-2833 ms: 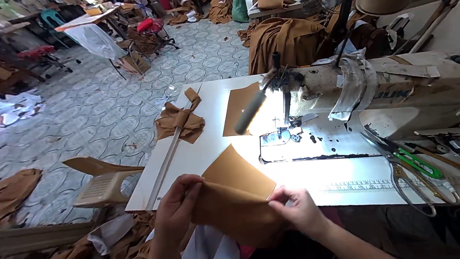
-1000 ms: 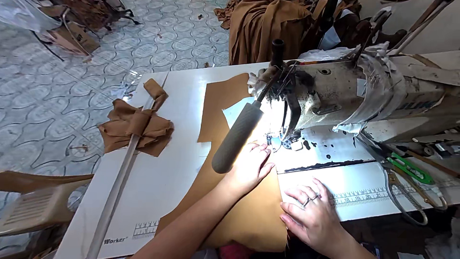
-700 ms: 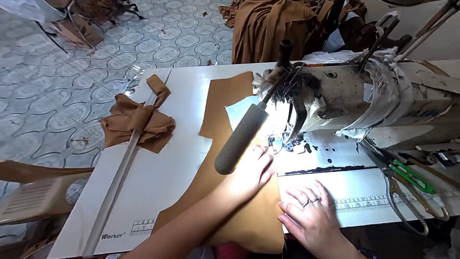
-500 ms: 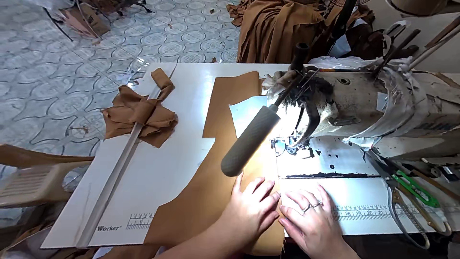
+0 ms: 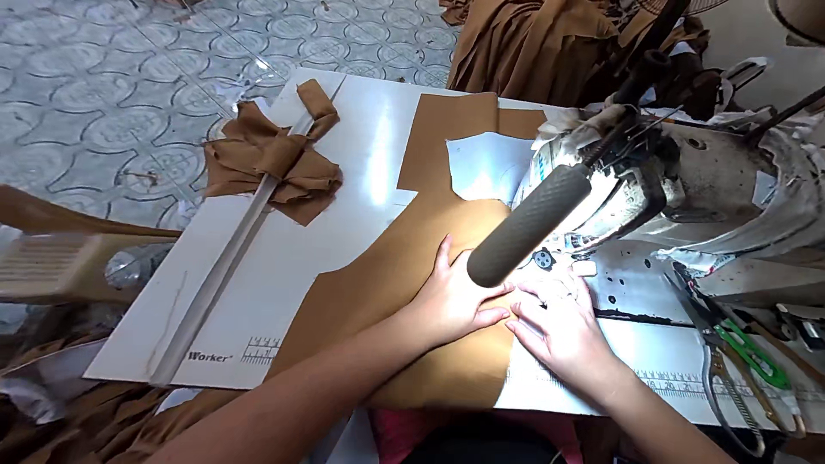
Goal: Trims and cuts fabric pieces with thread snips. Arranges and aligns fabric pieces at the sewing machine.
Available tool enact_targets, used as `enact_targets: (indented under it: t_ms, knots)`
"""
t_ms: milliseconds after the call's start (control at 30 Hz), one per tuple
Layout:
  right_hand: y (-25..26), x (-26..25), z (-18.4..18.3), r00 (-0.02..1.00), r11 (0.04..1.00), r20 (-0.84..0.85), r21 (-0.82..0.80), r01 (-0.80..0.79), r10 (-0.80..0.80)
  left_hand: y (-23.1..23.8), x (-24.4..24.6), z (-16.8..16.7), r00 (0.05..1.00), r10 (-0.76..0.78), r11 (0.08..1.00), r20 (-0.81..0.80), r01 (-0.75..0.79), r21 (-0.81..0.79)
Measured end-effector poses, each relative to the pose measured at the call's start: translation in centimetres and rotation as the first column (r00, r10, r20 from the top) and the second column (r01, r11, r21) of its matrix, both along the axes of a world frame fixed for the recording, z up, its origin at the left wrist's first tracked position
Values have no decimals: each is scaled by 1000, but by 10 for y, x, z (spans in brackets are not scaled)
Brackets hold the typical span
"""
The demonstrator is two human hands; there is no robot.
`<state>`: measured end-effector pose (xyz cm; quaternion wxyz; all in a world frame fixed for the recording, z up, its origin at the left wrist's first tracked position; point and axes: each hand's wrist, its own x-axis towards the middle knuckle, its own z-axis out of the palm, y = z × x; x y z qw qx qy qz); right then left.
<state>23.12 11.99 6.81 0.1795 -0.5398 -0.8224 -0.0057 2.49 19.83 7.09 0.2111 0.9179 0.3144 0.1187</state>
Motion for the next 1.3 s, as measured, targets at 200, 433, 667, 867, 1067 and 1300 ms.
enact_targets:
  t_ms: [200, 433, 667, 867, 1067, 1300]
  knots:
    - [-2, 9, -6, 1000, 998, -10, 55, -27, 27, -34, -5, -17, 984, -12, 969, 177, -32, 244]
    - [28, 16, 3, 999, 995, -20, -94, -31, 29, 7, -6, -13, 988, -74, 996, 139, 67, 49]
    - [50, 18, 2, 928, 870, -100, -396, 294, -359, 55, 4, -15, 989, -99, 991, 107, 108, -78]
    - [53, 26, -15, 936, 921, -209, -330, 207, -285, 91, 7, 0, 990, -92, 995, 107, 95, -19]
    - [53, 23, -10, 947, 941, -199, -279, 191, -252, 109, 14, -3, 992, -73, 996, 102, 78, -39]
    - [56, 18, -10, 916, 928, -274, -314, 202, -292, 6, 13, 186, 818, 128, 753, -561, -448, -482]
